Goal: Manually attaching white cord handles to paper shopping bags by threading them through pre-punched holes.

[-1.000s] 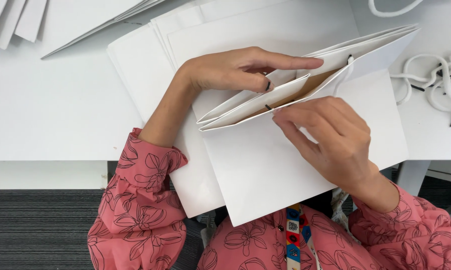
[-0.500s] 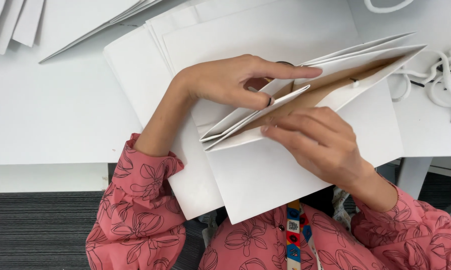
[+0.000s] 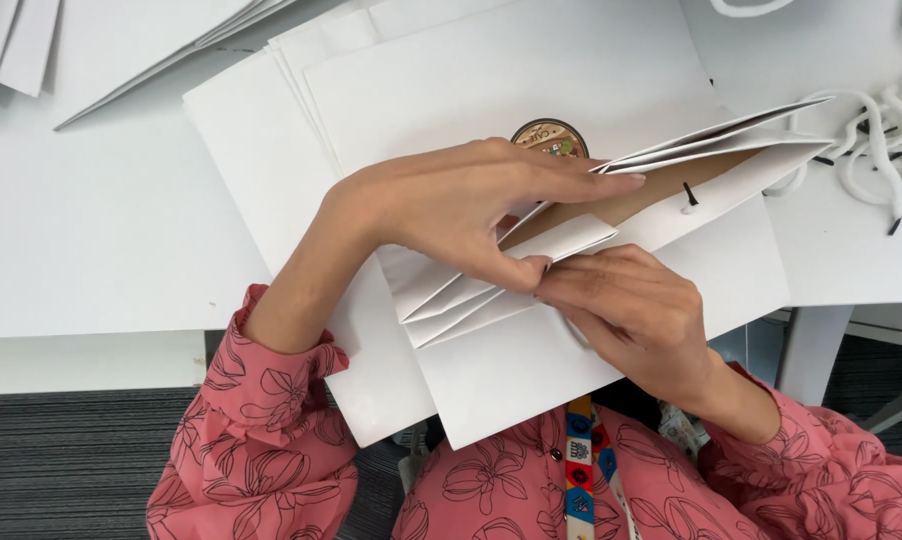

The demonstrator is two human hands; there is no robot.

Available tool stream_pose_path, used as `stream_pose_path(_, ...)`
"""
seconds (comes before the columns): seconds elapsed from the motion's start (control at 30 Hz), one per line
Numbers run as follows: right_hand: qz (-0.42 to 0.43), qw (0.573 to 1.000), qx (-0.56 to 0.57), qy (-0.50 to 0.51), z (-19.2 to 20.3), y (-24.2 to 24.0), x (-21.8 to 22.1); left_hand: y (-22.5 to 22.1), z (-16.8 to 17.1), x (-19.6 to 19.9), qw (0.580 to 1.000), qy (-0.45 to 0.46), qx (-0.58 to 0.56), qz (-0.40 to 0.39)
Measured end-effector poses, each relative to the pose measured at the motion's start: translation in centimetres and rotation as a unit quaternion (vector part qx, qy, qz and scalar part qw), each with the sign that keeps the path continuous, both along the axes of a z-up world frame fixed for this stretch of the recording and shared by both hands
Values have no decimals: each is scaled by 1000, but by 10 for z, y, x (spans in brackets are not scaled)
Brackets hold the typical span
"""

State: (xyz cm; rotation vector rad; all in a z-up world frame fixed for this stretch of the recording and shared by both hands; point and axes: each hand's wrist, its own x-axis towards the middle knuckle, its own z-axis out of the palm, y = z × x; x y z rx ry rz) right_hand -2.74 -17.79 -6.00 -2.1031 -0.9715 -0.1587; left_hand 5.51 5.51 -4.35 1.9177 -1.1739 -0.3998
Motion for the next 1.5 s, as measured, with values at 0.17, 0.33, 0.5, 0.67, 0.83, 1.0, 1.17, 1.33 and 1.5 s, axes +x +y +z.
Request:
stream_pose_path(0.17, -39, 997, 42, 54, 1, 2, -1, -1, -5, -2, 1000, -9, 18, 0)
stream_pose_path(0.33, -45, 991, 107, 63, -6, -3, 2, -2, 11, -8, 998, -58, -15, -17)
stream_pose_path(0.5, 73, 984, 84, -138, 20, -33, 18, -12, 28, -25, 990, -56, 124, 37)
stream_pose_path(0.67, -207, 970, -48, -117, 10, -124, 38, -29, 20, -71, 956, -147, 226, 119)
stream_pose_path(0.83, -184, 964, -167, -91, 16, -149, 64, -40, 31, -98, 887, -325, 267, 190)
stream_pose_path(1.0, -169, 942, -246, -150, 6, -146, 81, -36, 27, -113, 871, -311, 288, 249)
stream_pose_path(1.17, -171, 985, -13, -23, 11, -174, 94, -29, 34, -96, 919, -214, 255, 212)
stream_pose_path(1.33, -130, 941, 281, 139, 1, -171, 94, -48, 21, -87, 906, -309, 254, 134)
stream_pose_path(1.5, -4, 982, 11, 187, 45, -80, 72, -56, 3, -86, 896, -321, 275, 137)
